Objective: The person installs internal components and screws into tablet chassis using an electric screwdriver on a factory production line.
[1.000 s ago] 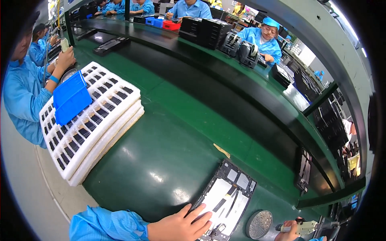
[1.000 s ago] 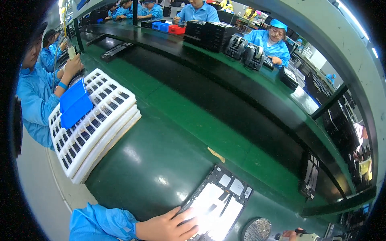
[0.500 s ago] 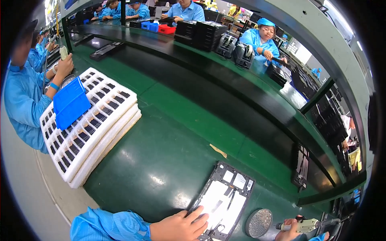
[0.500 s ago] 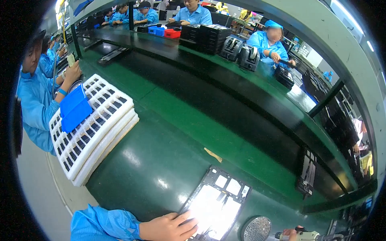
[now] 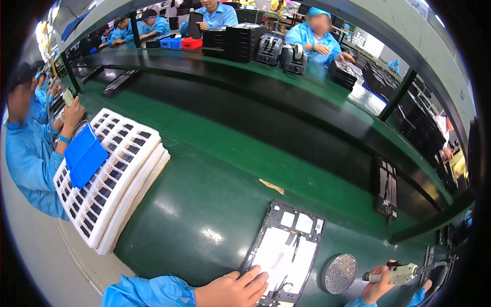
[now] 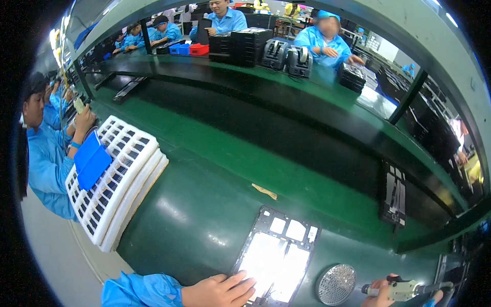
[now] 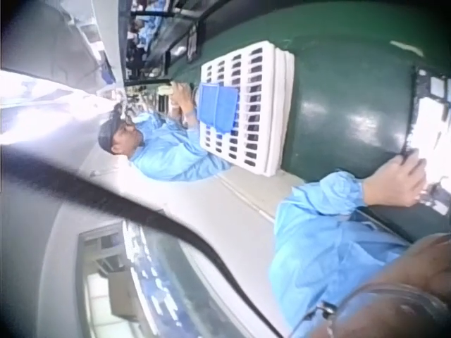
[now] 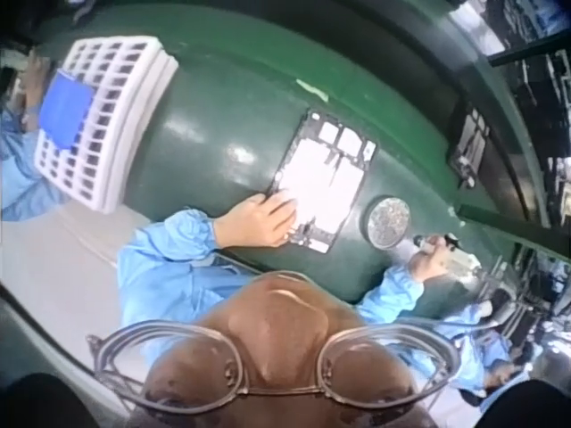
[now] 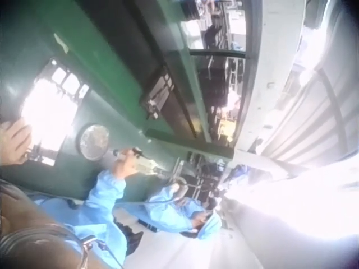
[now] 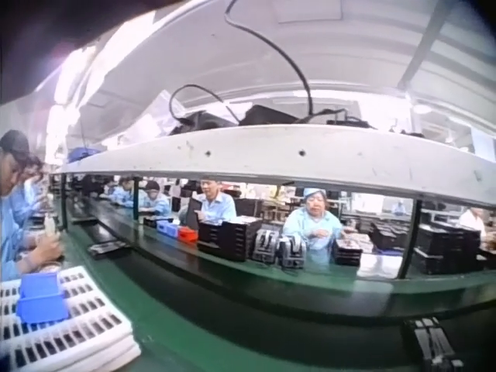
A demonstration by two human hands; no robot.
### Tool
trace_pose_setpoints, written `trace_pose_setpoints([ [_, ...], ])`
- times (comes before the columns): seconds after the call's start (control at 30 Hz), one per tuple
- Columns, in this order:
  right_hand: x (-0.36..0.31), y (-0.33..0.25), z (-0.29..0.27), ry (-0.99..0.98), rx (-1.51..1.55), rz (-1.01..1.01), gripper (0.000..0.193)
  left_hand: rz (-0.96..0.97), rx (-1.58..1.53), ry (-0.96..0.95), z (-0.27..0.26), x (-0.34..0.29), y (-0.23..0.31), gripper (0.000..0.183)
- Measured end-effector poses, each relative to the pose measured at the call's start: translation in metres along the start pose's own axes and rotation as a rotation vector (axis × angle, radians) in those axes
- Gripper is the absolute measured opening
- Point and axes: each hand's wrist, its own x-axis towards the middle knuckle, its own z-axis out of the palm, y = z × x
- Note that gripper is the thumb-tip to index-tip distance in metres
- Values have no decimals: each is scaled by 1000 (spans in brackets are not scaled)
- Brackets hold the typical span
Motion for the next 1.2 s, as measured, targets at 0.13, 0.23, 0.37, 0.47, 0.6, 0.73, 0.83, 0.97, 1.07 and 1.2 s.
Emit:
trace_pose_setpoints([
  [0.13, -3, 1, -2, -17, -10, -11, 27, 0, -16, 5, 1, 4, 1, 33],
  [0.23, -3, 1, 1, -8, -7, -10, 27, 10, 56, 3, 2, 5, 8, 30],
  [0.37, -5, -2, 7, 33, -18, -7, 29, 25, 134, -13, -3, 10, 10, 27],
  [0.47, -6, -7, 9, 28, -52, -1, 30, 43, 156, -26, -2, 12, 10, 28],
  [0.6, -6, -7, 12, -21, -40, -10, 30, 0, 107, -35, -4, 8, 5, 33],
  [0.73, -7, -10, 13, 2, -37, -14, 29, -9, -231, -151, -8, 8, -14, 47],
  [0.83, -9, -10, 12, 23, -48, -8, 29, -4, -280, -193, -10, 10, -17, 52],
  [0.97, -10, -14, 18, 60, -13, 1, 28, -3, -294, -203, -10, 11, -16, 51],
  [1.07, -9, -14, 18, 51, -16, -11, 29, -8, -283, -206, -11, 13, -16, 51],
  [1.2, -8, -14, 20, 42, -17, -18, 31, 6, -256, -188, -11, 12, -16, 48],
])
